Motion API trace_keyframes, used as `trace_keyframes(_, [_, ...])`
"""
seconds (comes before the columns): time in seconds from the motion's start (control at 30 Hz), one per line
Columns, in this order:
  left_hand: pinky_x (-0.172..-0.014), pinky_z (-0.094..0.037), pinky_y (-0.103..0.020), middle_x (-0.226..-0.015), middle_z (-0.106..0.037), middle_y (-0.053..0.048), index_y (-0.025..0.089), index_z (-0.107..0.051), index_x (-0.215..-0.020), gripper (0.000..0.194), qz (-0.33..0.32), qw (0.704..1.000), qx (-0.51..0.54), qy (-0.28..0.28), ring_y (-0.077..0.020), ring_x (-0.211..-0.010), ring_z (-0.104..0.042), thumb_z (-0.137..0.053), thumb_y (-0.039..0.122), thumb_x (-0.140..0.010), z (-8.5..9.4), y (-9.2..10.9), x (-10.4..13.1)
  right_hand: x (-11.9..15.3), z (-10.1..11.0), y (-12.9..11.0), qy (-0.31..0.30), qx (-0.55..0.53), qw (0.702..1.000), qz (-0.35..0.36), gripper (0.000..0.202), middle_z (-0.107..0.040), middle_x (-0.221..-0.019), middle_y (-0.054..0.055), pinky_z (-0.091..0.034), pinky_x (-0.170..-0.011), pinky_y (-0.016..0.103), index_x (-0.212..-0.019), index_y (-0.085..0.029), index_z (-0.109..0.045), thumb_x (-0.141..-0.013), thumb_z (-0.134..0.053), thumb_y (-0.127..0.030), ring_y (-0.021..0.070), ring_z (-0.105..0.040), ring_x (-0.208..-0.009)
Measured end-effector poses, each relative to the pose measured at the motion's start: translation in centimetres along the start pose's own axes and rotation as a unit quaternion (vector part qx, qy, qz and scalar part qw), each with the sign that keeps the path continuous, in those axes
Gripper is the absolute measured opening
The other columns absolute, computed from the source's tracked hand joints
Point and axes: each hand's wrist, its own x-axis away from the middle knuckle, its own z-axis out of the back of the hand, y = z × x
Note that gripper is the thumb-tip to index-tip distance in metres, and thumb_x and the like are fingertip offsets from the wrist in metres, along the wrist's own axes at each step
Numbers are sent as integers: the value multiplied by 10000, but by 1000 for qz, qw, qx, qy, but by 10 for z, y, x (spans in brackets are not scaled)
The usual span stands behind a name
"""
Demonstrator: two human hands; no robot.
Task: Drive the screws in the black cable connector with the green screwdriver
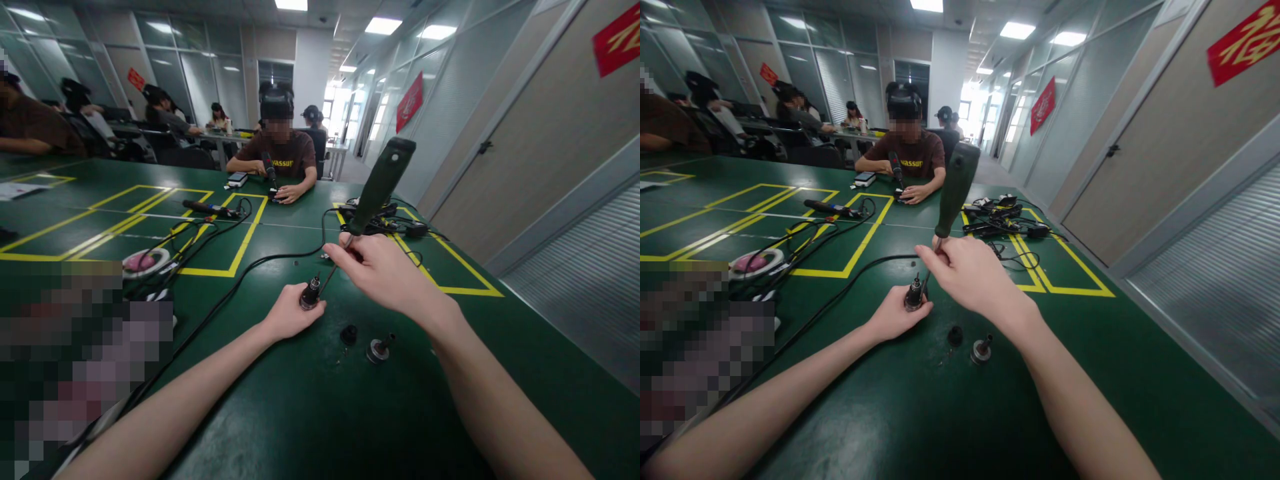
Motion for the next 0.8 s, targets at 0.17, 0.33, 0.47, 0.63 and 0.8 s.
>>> trace_keyframes(0.17, [-620, -386, -267, -628, -560, 25, 186, -546, -669, 230, 4, 1000, 2, -2, -124, -606, -496, -662, 322, -814, 0, -1, 0, 0, 1, 1, -4, -3, 1000, 12, 450, -476, -630, -3, -276, -652, 313, -652, -218, -428, -1052, -501, -410, 137, -449, -614])
trace_keyframes(0.33, [-622, -396, -262, -633, -562, 27, 184, -546, -672, 220, 1, 1000, 10, 0, -123, -616, -501, -667, 301, -814, -1, -2, 0, 4, 2, -2, -18, -23, 999, 29, 429, -452, -600, -19, -274, -636, 306, -646, -225, -367, -1036, -486, -360, 122, -392, -579])
trace_keyframes(0.47, [-613, -396, -259, -628, -576, 26, 183, -554, -672, 215, -2, 1000, 6, 3, -123, -607, -504, -673, 291, -815, 0, -2, 1, 2, -1, 0, 9, 15, 999, 29, 439, -512, -646, 13, -286, -683, 321, -681, -217, -466, -1055, -473, -448, 156, -478, -647])
trace_keyframes(0.63, [-610, -387, -260, -625, -565, 28, 187, -542, -662, 229, -3, 1000, 4, 2, -120, -600, -498, -669, 305, -811, 0, -1, 1, 1, -2, 4, 3, -8, 999, 35, 441, -517, -644, 10, -303, -700, 321, -658, -214, -485, -1046, -498, -423, 160, -508, -663])
trace_keyframes(0.8, [-609, -380, -258, -621, -551, 33, 188, -540, -666, 227, 0, 1000, 8, 2, -118, -599, -482, -666, 305, -814, 0, 0, 0, 5, 2, -2, -4, -61, 997, 50, 415, -443, -605, -41, -293, -646, 301, -650, -226, -380, -1018, -532, -344, 115, -400, -580])
